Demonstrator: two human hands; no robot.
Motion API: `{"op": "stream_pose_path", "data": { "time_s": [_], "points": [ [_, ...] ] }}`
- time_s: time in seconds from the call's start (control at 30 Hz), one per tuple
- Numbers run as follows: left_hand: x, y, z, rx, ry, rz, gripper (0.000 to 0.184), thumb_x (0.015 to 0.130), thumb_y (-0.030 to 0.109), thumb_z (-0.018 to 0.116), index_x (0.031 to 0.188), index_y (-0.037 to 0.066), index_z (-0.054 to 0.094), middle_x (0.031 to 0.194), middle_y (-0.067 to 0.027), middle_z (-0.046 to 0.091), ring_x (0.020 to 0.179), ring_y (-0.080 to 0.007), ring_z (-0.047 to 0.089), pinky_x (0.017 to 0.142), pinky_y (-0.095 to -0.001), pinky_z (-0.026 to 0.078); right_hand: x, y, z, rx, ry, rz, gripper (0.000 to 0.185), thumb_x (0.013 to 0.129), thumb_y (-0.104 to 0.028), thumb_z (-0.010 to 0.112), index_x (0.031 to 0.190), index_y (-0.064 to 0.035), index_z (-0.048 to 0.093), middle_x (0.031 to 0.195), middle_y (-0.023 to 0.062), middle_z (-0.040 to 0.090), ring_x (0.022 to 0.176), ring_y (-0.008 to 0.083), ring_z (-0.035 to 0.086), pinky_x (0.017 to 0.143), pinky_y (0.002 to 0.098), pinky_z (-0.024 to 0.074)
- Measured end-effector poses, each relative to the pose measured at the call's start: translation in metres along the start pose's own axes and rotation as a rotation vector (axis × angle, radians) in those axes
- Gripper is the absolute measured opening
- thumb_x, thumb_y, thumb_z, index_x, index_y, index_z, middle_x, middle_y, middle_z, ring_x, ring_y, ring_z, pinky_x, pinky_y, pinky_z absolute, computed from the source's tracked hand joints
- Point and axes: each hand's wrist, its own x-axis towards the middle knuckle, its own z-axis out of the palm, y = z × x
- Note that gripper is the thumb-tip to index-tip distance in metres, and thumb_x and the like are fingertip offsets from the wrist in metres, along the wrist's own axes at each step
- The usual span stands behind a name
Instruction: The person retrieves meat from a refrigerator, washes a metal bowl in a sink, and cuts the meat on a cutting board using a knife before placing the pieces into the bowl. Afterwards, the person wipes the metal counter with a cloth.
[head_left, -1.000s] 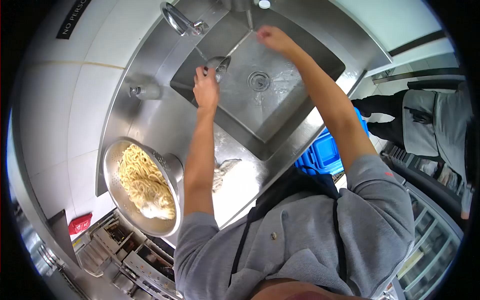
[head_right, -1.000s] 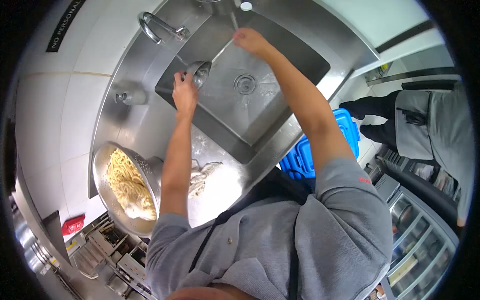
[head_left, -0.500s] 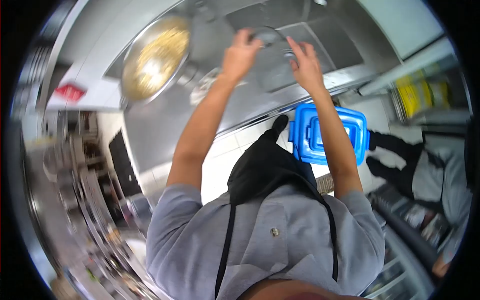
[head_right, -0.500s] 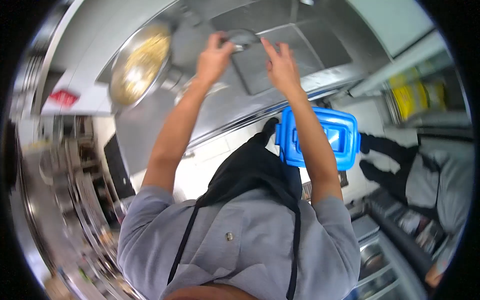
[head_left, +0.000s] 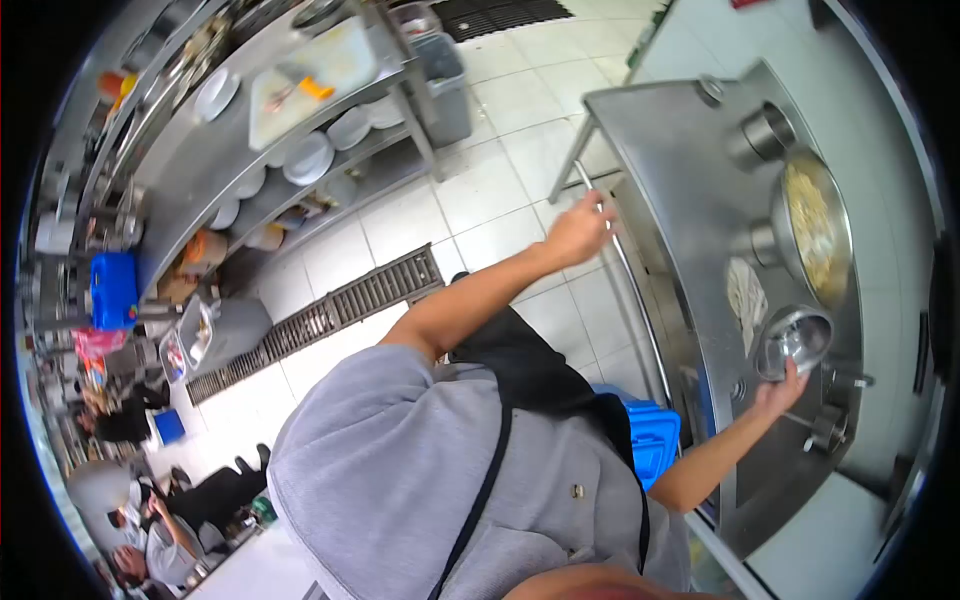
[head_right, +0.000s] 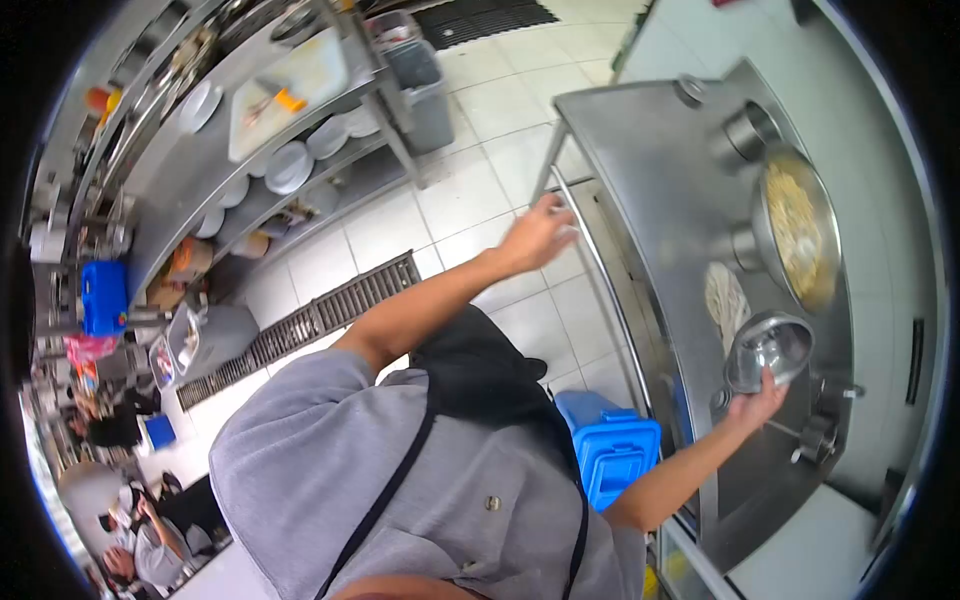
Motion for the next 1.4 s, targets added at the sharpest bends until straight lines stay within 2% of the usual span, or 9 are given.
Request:
{"op": "stream_pose_path", "data": {
  "time_s": [0.2,0.3,0.5,0.63,0.8,0.87,1.0,1.3,1.4],
  "points": [
    [-0.118,-0.191,-0.170,0.061,0.127,-0.421,0.021,0.091,0.026,0.066,0.103,0.009,0.066,0.107,-0.0183,0.060,0.094,-0.0385,0.063,0.083,-0.0468,0.052,-0.085,0.166,0.220,-1.837,-0.370,-0.455,0.021,0.077,0.000,0.058,0.097,-0.0019,0.062,0.087,0.0271,0.066,0.081,0.0479,0.064,0.068,0.0535,0.0485],
    [-0.178,-0.248,-0.249,0.121,0.257,-0.623,0.019,0.090,0.023,0.067,0.100,0.007,0.067,0.103,-0.0202,0.062,0.093,-0.0402,0.063,0.081,-0.0484,0.051,-0.122,0.244,0.308,-1.374,-0.593,-0.388,0.015,0.074,-0.006,0.062,0.086,0.0009,0.057,0.079,0.0295,0.062,0.082,0.0515,0.060,0.071,0.0556,0.0462],
    [-0.212,-0.277,-0.353,0.099,0.376,-0.768,0.031,0.091,0.022,0.069,0.111,-0.001,0.066,0.102,-0.0185,0.067,0.086,-0.0275,0.069,0.074,-0.0386,0.055,-0.253,0.304,0.563,-0.398,-1.179,0.245,0.021,0.079,0.003,0.058,0.100,-0.0015,0.064,0.074,0.0000,0.057,0.062,0.0087,0.053,0.050,0.0276,0.0449],
    [-0.211,-0.294,-0.409,-0.802,0.618,-0.913,0.058,0.091,0.019,0.067,0.140,-0.001,0.044,0.109,-0.0117,0.064,0.094,-0.0193,0.062,0.086,-0.0339,0.053,-0.323,0.258,0.709,-0.187,-1.594,0.714,0.009,0.091,-0.009,0.065,0.096,-0.0026,0.061,0.076,0.0026,0.060,0.064,0.0115,0.059,0.057,0.0277,0.0504],
    [-0.245,-0.376,-0.498,-0.654,1.175,-0.993,0.041,0.081,0.003,0.062,0.121,-0.001,0.055,0.103,-0.0123,0.066,0.090,-0.0226,0.067,0.075,-0.0355,0.056,-0.333,0.306,0.846,-0.465,-1.605,-0.004,0.026,0.086,-0.021,0.073,0.098,-0.0024,0.058,0.083,0.0126,0.060,0.068,0.0225,0.062,0.063,0.0398,0.0546],
    [-0.252,-0.403,-0.539,-0.605,1.210,-1.082,0.033,0.082,0.002,0.060,0.114,-0.002,0.053,0.099,-0.0144,0.065,0.083,-0.0241,0.068,0.067,-0.0381,0.061,-0.334,0.326,0.889,-0.644,-1.235,-0.904,0.032,0.081,-0.019,0.074,0.104,-0.0040,0.057,0.098,0.0182,0.060,0.084,0.0327,0.064,0.068,0.0430,0.0547],
    [-0.244,-0.465,-0.589,-0.645,1.310,-1.110,0.036,0.086,0.005,0.059,0.119,-0.003,0.046,0.103,-0.0175,0.062,0.079,-0.0244,0.068,0.063,-0.0383,0.063,-0.336,0.356,0.957,-0.876,-1.390,-0.894,0.044,0.078,-0.015,0.074,0.117,-0.0076,0.054,0.115,0.0203,0.057,0.101,0.0406,0.062,0.078,0.0471,0.0537],
    [-0.197,-0.503,-0.616,0.785,1.058,-0.806,0.038,0.087,0.024,0.074,0.110,-0.004,0.061,0.103,-0.0189,0.064,0.092,-0.0302,0.063,0.082,-0.0400,0.050,-0.297,0.340,0.967,-1.008,-1.440,-0.464,0.054,0.088,-0.015,0.062,0.136,-0.0070,0.039,0.090,0.0182,0.062,0.081,0.0304,0.067,0.065,0.0412,0.0554],
    [-0.124,-0.498,-0.617,0.489,0.540,-0.475,0.032,0.085,0.018,0.073,0.112,0.001,0.065,0.104,-0.0188,0.065,0.096,-0.0348,0.063,0.085,-0.0415,0.050,-0.292,0.311,0.914,-0.564,-1.481,0.529,0.045,0.094,-0.017,0.057,0.135,-0.0093,0.040,0.077,0.0098,0.057,0.060,0.0172,0.060,0.044,0.0310,0.0465]
  ]
}}
